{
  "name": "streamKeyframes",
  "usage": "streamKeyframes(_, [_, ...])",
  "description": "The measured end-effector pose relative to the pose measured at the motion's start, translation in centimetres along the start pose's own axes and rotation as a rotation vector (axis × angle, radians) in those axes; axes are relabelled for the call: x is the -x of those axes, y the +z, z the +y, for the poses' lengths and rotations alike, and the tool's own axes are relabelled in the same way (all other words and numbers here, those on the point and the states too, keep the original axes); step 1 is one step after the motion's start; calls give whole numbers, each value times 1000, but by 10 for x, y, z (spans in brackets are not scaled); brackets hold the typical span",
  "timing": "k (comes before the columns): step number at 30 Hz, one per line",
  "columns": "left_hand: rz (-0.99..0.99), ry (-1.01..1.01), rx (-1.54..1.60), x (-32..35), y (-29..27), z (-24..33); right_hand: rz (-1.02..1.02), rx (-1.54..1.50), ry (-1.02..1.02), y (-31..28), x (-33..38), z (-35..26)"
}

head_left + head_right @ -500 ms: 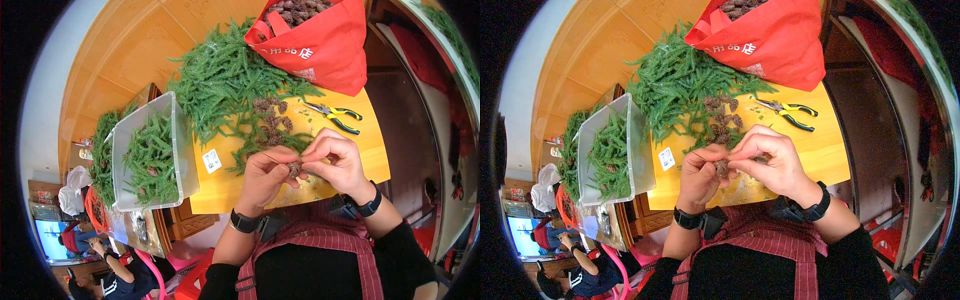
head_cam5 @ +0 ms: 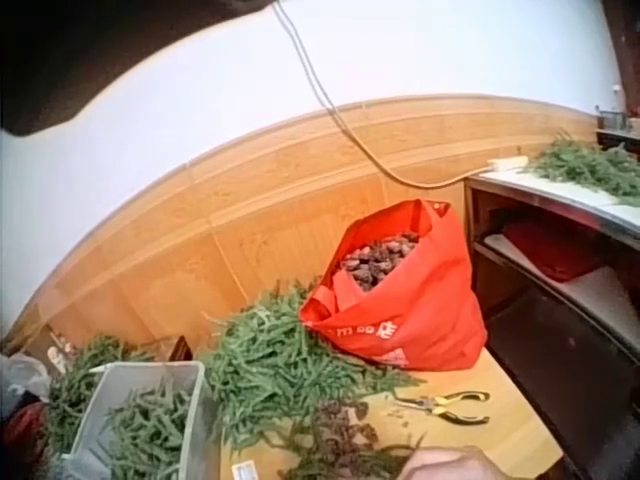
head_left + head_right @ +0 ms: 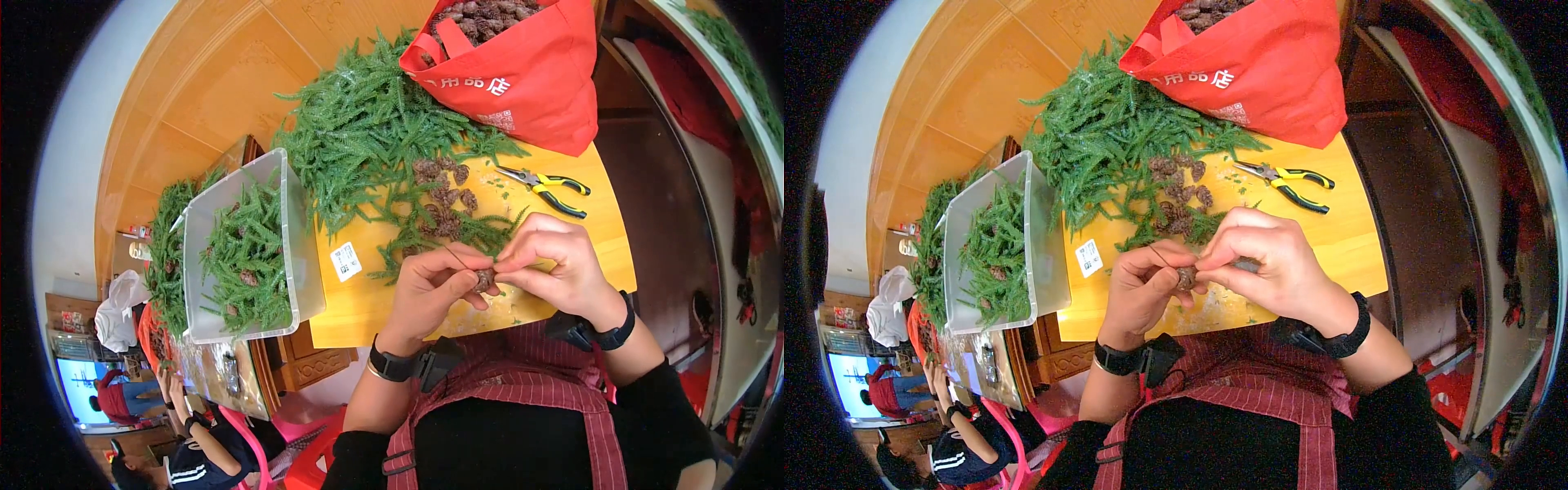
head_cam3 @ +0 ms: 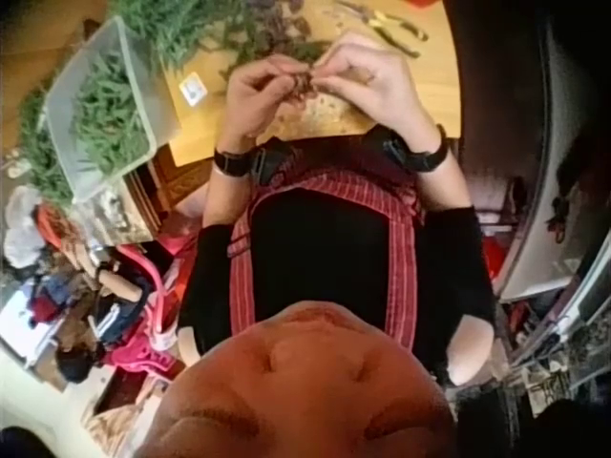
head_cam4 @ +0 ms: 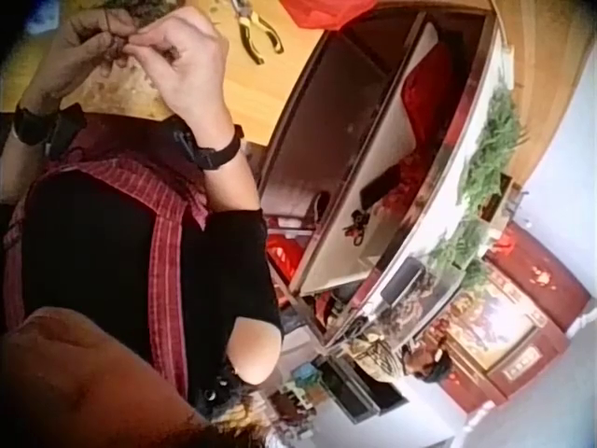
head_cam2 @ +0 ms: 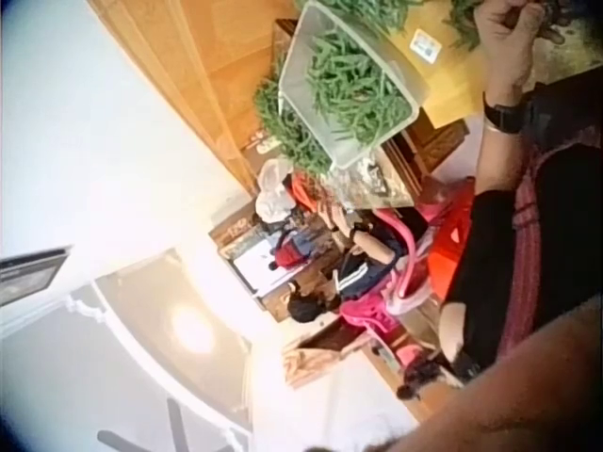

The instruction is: Trimming green foliage using a pair of snips and placing the pieces into a plastic container.

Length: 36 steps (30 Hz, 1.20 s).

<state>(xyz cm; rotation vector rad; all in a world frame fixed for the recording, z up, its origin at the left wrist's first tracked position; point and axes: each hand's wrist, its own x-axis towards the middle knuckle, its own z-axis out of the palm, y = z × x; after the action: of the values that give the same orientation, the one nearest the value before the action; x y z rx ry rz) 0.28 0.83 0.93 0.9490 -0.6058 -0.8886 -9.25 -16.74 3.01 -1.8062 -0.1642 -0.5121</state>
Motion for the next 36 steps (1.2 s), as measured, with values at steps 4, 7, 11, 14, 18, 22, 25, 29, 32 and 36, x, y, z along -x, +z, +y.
streamKeyframes(4, [13, -56, -19, 2, 1, 4, -43, 59, -43, -1, 1, -1])
streamKeyframes(7, [38, -29, -119, 4, 4, 3, -33, 87, -73, 2, 2, 2])
streamKeyframes(11, [74, -16, -286, 4, 11, 8, 18, 120, -69, 7, 4, 0])
streamKeyframes(14, [61, -13, -344, 2, 14, 9, 21, 157, -72, 7, 4, 3])
streamKeyframes(18, [33, 17, -405, 3, 11, 7, 15, 171, -71, 7, 4, 2])
streamKeyframes(22, [51, -15, -344, 3, 13, 9, 38, 168, -62, 8, 5, -1])
streamKeyframes(25, [106, -46, -246, 3, 16, 9, 44, 172, -80, 8, 5, 0])
streamKeyframes(29, [179, -36, -106, 6, 12, 2, 52, 163, -88, 9, 5, 1])
streamKeyframes(32, [173, 73, 28, 3, 14, -2, 80, 168, -86, 9, 6, 1])
streamKeyframes(36, [252, 72, 1, 4, 18, -5, 108, 178, -85, 12, 7, 2])
